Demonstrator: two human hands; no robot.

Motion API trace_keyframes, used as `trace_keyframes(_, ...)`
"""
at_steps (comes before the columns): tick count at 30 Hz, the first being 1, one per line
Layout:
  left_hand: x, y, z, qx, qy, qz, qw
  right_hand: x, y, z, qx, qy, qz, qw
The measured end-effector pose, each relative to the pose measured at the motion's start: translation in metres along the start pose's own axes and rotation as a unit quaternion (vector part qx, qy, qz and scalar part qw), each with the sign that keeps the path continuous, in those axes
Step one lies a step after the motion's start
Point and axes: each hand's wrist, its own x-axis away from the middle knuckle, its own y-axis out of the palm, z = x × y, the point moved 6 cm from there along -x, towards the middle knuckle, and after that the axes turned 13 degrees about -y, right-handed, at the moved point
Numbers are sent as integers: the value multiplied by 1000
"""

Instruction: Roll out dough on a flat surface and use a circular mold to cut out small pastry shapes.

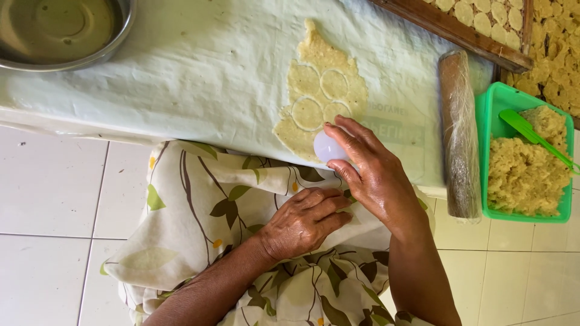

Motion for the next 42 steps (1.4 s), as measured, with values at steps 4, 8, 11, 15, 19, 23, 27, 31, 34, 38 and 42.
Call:
trace_keyframes(4, 0, -1, 1, 7, -3, -4, 1000, 0, 5, 1, 14, 1, -13, 1000)
trace_keyframes(8, -1, -2, 1, 6, -5, -2, 1000, -2, 7, 3, 20, 11, -21, 1000)
trace_keyframes(11, -2, -4, 3, 3, 0, 6, 1000, 1, 13, 4, 45, 3, -20, 999)
trace_keyframes(15, -2, -2, 1, 9, -3, 2, 1000, 3, 17, 9, 49, 9, -20, 999)
trace_keyframes(19, -1, -2, 3, 13, -2, 8, 1000, 6, 18, 12, 54, 16, -18, 998)
trace_keyframes(23, -3, -5, 2, 13, 1, 5, 1000, 5, 19, 22, 55, 9, -24, 998)
trace_keyframes(27, -5, -5, -1, 18, 8, -8, 1000, 6, 25, 29, 65, 3, -17, 998)
trace_keyframes(31, -1, -3, 1, 17, 4, -5, 1000, 4, 19, 15, 55, 17, -32, 998)
trace_keyframes(34, 0, -1, 1, 17, 7, -1, 1000, 3, 18, 12, 55, 16, -26, 998)
trace_keyframes(38, 0, -3, 3, 19, 7, 11, 1000, -1, 16, 16, 51, 0, -33, 998)
trace_keyframes(42, -2, -2, 1, 13, 11, 9, 1000, 3, 23, 28, 57, 2, -17, 998)
